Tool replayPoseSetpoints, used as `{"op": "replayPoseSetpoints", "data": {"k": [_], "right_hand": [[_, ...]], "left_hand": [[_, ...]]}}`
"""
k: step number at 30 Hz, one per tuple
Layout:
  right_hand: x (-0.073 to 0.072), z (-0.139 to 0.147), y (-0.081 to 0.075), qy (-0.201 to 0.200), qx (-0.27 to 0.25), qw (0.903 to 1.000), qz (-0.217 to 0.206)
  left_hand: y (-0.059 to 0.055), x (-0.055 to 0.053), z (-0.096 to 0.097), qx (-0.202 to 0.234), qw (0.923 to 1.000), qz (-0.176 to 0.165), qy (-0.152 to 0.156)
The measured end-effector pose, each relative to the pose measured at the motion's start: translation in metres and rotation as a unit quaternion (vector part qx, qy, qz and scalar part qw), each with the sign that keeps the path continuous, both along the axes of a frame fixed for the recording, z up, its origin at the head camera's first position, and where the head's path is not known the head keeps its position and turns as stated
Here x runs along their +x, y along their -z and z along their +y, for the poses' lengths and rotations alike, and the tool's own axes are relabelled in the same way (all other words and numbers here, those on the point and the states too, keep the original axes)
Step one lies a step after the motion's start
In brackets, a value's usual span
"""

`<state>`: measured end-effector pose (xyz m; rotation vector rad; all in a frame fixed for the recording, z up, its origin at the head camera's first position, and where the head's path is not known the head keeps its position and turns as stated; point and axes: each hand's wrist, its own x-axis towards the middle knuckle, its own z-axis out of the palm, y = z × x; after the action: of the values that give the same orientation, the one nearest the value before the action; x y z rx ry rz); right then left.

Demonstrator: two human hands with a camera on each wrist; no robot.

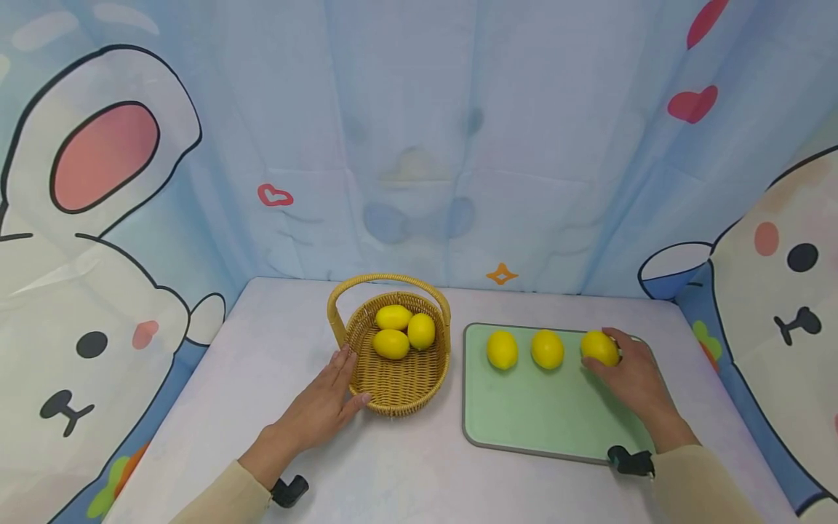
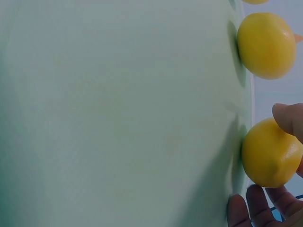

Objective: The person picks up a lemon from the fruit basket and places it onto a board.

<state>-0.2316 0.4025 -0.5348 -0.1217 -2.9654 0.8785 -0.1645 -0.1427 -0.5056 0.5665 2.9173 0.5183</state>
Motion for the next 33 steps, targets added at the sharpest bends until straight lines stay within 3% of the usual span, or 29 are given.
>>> {"op": "replayPoseSetpoints", "data": {"k": [33], "right_hand": [[0.005, -0.0064, -0.0024, 0.011, 0.006, 0.9999, -0.012]], "left_hand": [[-0.0002, 0.0005, 0.0001, 0.008, 0.9998, -0.015, -0.007]]}}
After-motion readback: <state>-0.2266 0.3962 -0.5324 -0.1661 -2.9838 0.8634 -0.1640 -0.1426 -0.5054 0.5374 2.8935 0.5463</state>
